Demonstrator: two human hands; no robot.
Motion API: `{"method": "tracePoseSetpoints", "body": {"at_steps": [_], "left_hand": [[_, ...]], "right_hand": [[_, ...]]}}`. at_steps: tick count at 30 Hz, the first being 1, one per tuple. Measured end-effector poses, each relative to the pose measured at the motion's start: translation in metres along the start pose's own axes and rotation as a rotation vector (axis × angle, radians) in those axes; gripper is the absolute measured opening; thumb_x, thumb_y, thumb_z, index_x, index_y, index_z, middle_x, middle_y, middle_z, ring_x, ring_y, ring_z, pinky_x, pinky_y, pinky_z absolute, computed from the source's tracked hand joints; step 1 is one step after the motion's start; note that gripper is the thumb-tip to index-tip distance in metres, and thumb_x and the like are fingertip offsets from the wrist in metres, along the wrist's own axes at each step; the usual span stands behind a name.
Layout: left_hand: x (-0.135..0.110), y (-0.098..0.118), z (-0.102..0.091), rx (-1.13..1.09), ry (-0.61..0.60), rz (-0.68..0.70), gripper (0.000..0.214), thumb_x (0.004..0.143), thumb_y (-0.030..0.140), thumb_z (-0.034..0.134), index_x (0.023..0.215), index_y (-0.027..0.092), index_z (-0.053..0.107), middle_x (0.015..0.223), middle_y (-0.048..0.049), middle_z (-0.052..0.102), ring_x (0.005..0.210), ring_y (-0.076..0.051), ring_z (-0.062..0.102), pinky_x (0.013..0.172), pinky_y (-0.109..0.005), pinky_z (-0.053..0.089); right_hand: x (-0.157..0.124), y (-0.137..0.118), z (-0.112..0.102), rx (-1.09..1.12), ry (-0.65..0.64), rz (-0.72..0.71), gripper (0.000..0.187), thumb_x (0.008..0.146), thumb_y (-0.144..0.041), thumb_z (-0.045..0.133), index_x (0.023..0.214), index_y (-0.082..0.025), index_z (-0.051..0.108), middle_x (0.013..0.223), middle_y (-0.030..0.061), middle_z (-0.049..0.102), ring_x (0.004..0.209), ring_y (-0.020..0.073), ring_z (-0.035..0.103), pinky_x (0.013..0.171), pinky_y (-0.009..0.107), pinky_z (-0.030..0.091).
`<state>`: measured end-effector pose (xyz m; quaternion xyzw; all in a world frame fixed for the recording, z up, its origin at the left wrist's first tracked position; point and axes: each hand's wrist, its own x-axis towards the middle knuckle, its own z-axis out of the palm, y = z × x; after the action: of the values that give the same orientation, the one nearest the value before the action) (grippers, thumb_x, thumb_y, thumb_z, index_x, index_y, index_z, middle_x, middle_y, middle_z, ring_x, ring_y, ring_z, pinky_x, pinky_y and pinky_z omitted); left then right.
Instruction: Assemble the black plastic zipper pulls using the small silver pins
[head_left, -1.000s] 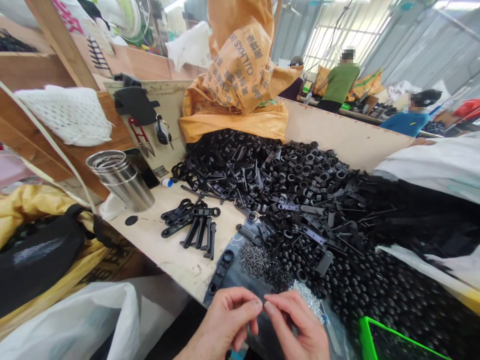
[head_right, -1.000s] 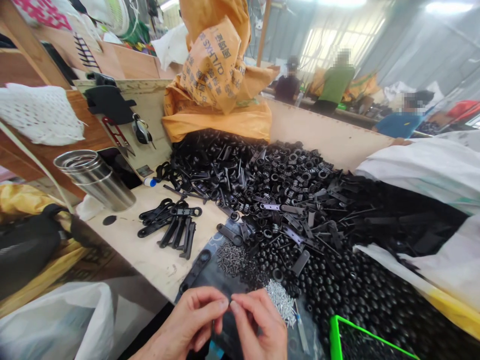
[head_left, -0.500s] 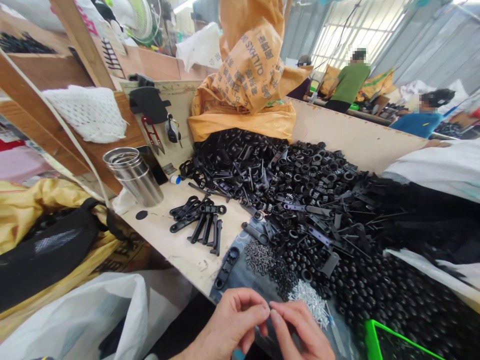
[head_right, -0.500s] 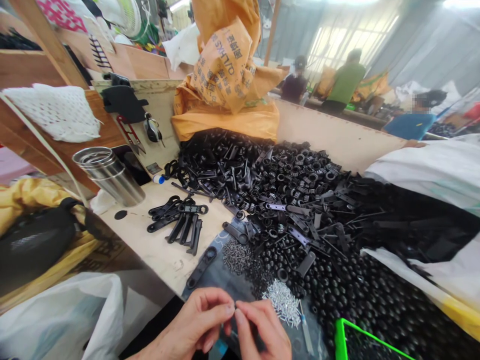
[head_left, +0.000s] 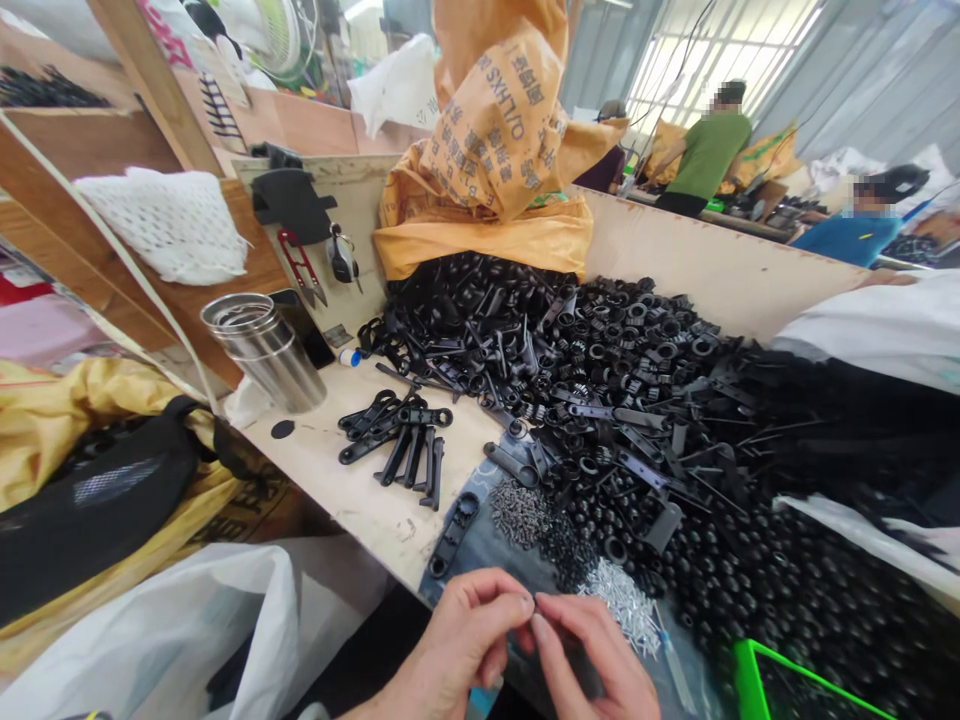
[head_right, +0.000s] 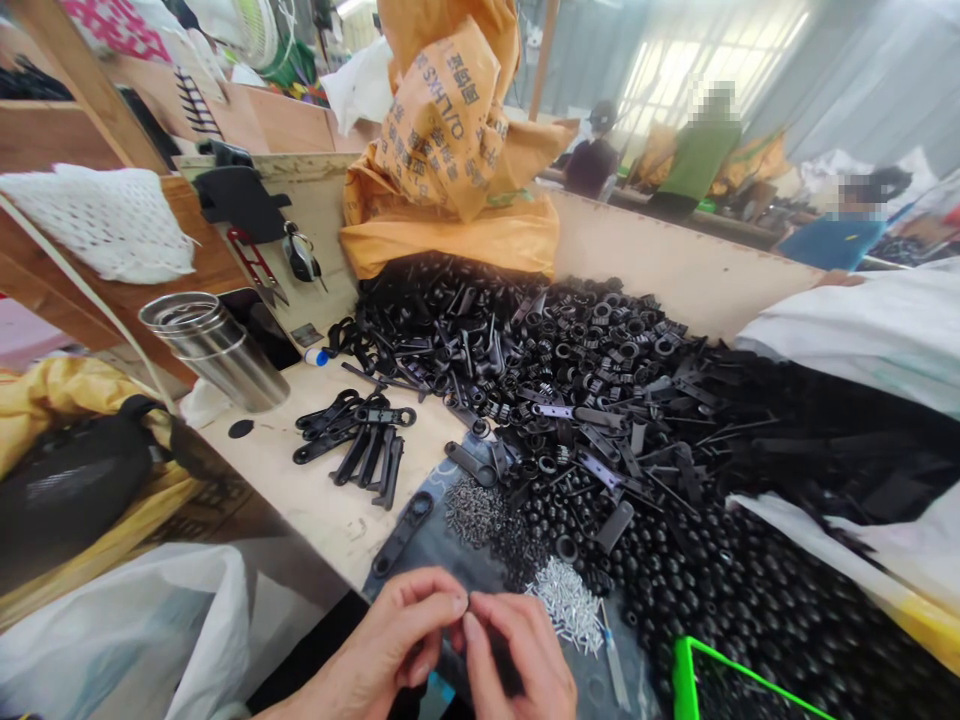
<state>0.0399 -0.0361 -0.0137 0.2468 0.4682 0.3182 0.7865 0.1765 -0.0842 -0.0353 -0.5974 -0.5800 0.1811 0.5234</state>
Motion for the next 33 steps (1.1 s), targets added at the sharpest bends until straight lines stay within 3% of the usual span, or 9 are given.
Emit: {"method": "tracePoseSetpoints", "body": {"at_steps": [6, 9, 12, 17, 33], "left_hand": [[0.001, -0.002, -0.002, 0.015, 0.049, -0.058, 0.039, 0.061, 0.052, 0.081, 0.072, 0.017, 0.070, 0.057, 0.0014, 0.063, 0.040, -0.004, 0.034, 0.043, -0.022, 0.013], [-0.001, 0.001, -0.001, 0.033, 0.062, -0.078, 0.042, 0.058, 0.056, 0.082, 0.071, 0.017, 0.069, 0.046, 0.0055, 0.053, 0.039, -0.005, 0.031, 0.043, -0.022, 0.013], [-0.003, 0.004, 0.001, 0.041, 0.081, -0.087, 0.041, 0.060, 0.055, 0.081, 0.073, 0.018, 0.068, 0.040, 0.0091, 0.042, 0.040, -0.006, 0.029, 0.044, -0.022, 0.014], [-0.004, 0.002, -0.001, 0.037, 0.066, -0.106, 0.038, 0.061, 0.053, 0.078, 0.072, 0.019, 0.065, 0.038, 0.0092, 0.041, 0.038, -0.006, 0.029, 0.043, -0.022, 0.012], [-0.005, -0.009, -0.015, -0.104, 0.011, -0.112, 0.032, 0.061, 0.046, 0.080, 0.068, 0.021, 0.061, 0.036, 0.0100, 0.042, 0.032, -0.005, 0.027, 0.036, -0.020, 0.014]], "right_hand": [[0.000, 0.008, -0.002, -0.150, 0.009, -0.126, 0.010, 0.095, -0.026, 0.067, 0.101, -0.027, 0.075, 0.094, 0.0037, 0.070, 0.085, 0.0185, 0.068, 0.077, 0.027, 0.054], [0.003, 0.010, -0.004, -0.187, -0.003, -0.171, 0.011, 0.094, -0.025, 0.066, 0.102, -0.026, 0.073, 0.093, 0.0046, 0.070, 0.085, 0.0196, 0.069, 0.076, 0.029, 0.055], [0.007, 0.011, -0.008, -0.224, -0.059, -0.244, 0.014, 0.093, -0.022, 0.066, 0.106, -0.024, 0.071, 0.093, 0.0046, 0.071, 0.084, 0.0188, 0.070, 0.075, 0.028, 0.057], [0.017, 0.009, -0.012, -0.299, -0.157, -0.370, 0.016, 0.090, -0.017, 0.067, 0.105, -0.022, 0.066, 0.090, 0.0042, 0.070, 0.081, 0.0171, 0.070, 0.072, 0.025, 0.058], [0.027, 0.004, -0.010, -0.134, -0.331, -0.311, 0.014, 0.090, -0.016, 0.065, 0.101, -0.025, 0.064, 0.087, 0.0000, 0.068, 0.079, 0.0136, 0.069, 0.071, 0.020, 0.058]]}}
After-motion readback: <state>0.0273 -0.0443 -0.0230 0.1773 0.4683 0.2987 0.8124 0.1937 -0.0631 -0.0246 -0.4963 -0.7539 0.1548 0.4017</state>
